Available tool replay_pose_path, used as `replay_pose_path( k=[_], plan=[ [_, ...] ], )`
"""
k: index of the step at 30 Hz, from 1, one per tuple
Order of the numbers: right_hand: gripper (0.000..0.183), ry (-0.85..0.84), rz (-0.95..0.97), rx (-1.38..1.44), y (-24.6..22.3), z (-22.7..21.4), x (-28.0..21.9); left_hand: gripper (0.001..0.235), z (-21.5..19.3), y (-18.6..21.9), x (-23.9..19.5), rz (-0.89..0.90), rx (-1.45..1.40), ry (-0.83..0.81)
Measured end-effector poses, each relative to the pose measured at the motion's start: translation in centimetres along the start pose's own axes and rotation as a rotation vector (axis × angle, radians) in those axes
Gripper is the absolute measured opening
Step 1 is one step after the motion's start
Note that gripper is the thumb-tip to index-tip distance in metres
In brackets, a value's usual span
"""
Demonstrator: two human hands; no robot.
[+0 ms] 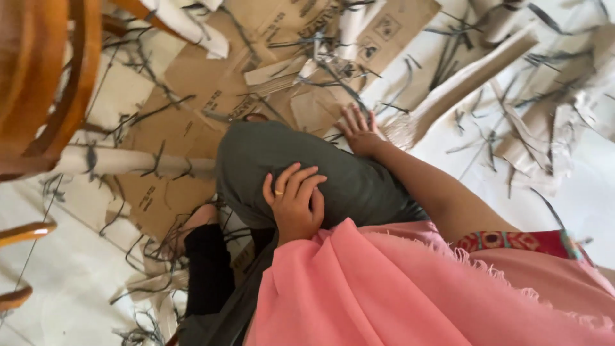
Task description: Wrapping the legs of a wooden chair with cardboard and securing them with plastic ties for protection.
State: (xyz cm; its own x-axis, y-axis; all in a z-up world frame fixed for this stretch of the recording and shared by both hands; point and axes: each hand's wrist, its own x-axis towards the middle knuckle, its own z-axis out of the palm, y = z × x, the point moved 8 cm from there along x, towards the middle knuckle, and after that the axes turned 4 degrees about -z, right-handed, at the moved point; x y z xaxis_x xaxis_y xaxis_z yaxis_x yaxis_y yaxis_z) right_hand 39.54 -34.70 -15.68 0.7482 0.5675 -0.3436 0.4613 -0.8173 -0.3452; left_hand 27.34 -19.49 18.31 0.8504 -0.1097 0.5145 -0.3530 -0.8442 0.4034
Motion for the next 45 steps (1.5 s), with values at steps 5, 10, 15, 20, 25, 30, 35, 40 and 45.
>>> replay_pose_path(
  k=[5,10,15,20,25,30,35,40,45],
  plan=[
    [0.039,0.373,-0.08,0.062,2.1,0.6,-0.4,0.022,7.0,2.7,1.9,0.06,0.005,-0.316],
    [0.022,0.662,-0.282,0.402,3.3,-8.1,-10.8,0.027,14.3,3.0,1.7,0.061,-0.067,-0.647],
    [0.062,0.63,0.144,0.012,11.3,-9.2,-17.9,0.026,19.1,4.8,2.0,0.114,-0.072,-0.858],
    [0.07,0.694,0.242,-0.062,14.5,-5.6,-17.0,0.031,23.0,6.0,3.4,0.083,-0.128,-1.001],
    [0.032,0.839,0.171,0.024,12.9,-4.3,-14.1,0.041,24.1,5.0,4.6,-0.068,-0.149,-1.05],
    [0.015,1.113,0.073,0.283,9.4,-8.4,-13.9,0.072,21.3,5.2,6.2,-0.163,-0.105,-0.832],
    [0.018,1.168,-0.086,0.551,3.8,-17.5,-15.5,0.087,16.5,3.1,7.0,-0.235,-0.017,-0.661],
    [0.014,1.202,-0.306,0.675,-2.5,-24.9,-16.1,0.062,9.3,1.7,6.9,-0.096,-0.044,-0.286],
    [0.018,1.172,-0.522,0.825,-8.4,-28.2,-14.7,0.013,1.3,0.5,5.2,-0.135,-0.131,0.08]
  ],
)
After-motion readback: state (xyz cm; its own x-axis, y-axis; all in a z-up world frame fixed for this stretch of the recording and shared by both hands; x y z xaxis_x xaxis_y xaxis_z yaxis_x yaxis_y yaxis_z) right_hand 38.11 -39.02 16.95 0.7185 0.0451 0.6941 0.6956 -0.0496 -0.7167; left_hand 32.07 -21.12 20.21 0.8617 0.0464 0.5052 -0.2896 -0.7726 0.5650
